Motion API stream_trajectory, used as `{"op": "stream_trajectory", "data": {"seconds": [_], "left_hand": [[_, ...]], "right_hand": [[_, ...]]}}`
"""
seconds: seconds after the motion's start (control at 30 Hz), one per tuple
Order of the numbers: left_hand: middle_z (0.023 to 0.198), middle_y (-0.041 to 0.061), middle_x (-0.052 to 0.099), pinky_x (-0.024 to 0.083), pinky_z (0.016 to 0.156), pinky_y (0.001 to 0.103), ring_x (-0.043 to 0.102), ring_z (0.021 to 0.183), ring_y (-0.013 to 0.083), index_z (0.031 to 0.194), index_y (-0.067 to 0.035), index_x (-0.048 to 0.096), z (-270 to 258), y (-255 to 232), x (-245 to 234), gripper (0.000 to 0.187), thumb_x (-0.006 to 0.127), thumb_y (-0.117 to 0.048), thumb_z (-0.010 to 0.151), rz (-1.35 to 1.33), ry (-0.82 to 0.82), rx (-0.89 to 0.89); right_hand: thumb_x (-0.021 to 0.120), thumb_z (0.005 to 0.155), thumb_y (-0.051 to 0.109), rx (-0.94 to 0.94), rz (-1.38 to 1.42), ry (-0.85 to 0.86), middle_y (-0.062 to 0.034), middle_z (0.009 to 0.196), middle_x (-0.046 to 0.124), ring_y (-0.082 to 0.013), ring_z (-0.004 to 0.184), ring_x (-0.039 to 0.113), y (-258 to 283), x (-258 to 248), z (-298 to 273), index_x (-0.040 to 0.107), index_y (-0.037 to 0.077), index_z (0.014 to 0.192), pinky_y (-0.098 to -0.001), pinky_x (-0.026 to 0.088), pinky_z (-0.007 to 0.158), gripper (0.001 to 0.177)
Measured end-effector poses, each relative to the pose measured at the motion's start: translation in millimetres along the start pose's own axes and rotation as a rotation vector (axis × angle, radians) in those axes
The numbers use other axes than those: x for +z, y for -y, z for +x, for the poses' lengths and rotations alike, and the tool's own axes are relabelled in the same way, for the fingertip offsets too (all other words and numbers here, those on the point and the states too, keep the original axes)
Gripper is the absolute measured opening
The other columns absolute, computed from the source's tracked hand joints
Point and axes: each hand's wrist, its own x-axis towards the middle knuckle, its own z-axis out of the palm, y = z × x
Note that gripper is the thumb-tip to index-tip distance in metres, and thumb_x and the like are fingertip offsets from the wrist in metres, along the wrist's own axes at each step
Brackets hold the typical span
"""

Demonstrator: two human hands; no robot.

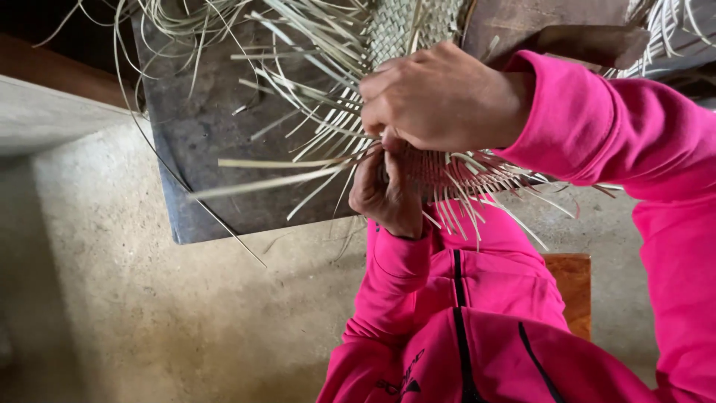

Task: Weaving a hat from dried plant fibers on a wooden mold

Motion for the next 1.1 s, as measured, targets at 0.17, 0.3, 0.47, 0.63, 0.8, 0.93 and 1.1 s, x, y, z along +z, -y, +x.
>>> {"op": "stream_trajectory", "data": {"seconds": [0.17,0.3,0.47,0.63,0.8,0.93,1.1], "left_hand": [[0.085,0.012,0.068,0.052,0.068,0.025,0.062,0.076,0.0125,0.091,0.003,0.065,-3.8,11.2,4.0,0.013,0.062,-0.007,0.085,-0.201,0.004,-0.106],[0.075,0.008,0.065,0.048,0.059,0.024,0.055,0.069,0.0081,0.080,0.002,0.062,-5.7,20.4,5.2,0.009,0.067,-0.005,0.081,-0.348,-0.020,-0.156],[0.070,0.000,0.063,0.042,0.057,0.022,0.051,0.068,0.0044,0.080,-0.001,0.066,3.7,-7.3,1.9,0.010,0.062,-0.010,0.085,-0.197,0.068,-0.120],[0.067,-0.005,0.057,0.039,0.055,0.021,0.046,0.066,0.0029,0.076,-0.002,0.063,10.8,-14.4,0.2,0.014,0.059,-0.011,0.087,-0.254,0.152,-0.207],[0.037,-0.001,0.037,0.019,0.028,0.022,0.032,0.030,0.0046,0.054,-0.010,0.053,16.0,-1.5,-12.9,0.027,0.067,-0.015,0.076,-0.500,0.229,-0.623],[0.111,0.020,0.060,0.046,0.092,0.032,0.059,0.103,0.0249,0.113,0.007,0.055,9.0,47.9,-43.2,0.028,0.048,-0.012,0.093,-0.732,0.498,-0.662],[0.066,-0.002,0.054,0.034,0.055,0.020,0.044,0.060,0.0066,0.076,-0.008,0.059,11.7,-6.8,-7.1,0.006,0.065,-0.007,0.076,-0.664,0.134,-0.816]], "right_hand": [[0.055,0.082,0.020,-0.062,-0.056,-0.057,0.0039,0.083,0.058,-0.0238,0.079,0.062,-1.9,6.7,-0.8,0.058,0.023,0.079,-0.0453,0.048,0.049,0.005],[0.049,0.082,0.017,-0.069,-0.007,0.001,0.0042,0.082,0.059,-0.0234,0.074,0.062,-3.9,4.4,-1.5,0.057,0.022,0.075,-0.0458,0.046,0.047,0.012],[0.057,0.082,0.025,-0.251,-0.208,-0.313,0.0112,0.075,0.051,-0.0120,0.078,0.056,-10.0,29.3,5.5,0.056,0.023,0.065,-0.0306,0.050,0.050,0.017],[0.056,0.086,0.033,-0.285,-0.359,-0.432,0.0134,0.099,0.058,-0.0126,0.095,0.055,-10.0,39.8,17.2,0.060,0.027,0.078,-0.0301,0.054,0.063,0.010],[0.065,0.081,0.020,-0.405,-0.216,-0.560,0.0036,0.087,0.058,-0.0206,0.093,0.056,10.4,10.4,-9.2,0.059,0.022,0.079,-0.0387,0.040,0.086,0.007],[0.058,0.080,0.004,-0.525,-0.083,-0.447,-0.0051,0.082,0.056,-0.0206,0.076,0.055,20.8,19.4,-48.5,0.050,0.012,0.072,-0.0383,0.047,0.064,0.013],[0.054,0.088,0.013,-0.368,-0.270,0.095,0.0008,0.071,0.053,-0.0148,0.061,0.053,23.5,36.3,-75.6,0.054,0.015,0.063,-0.0303,0.042,0.056,0.025]]}}
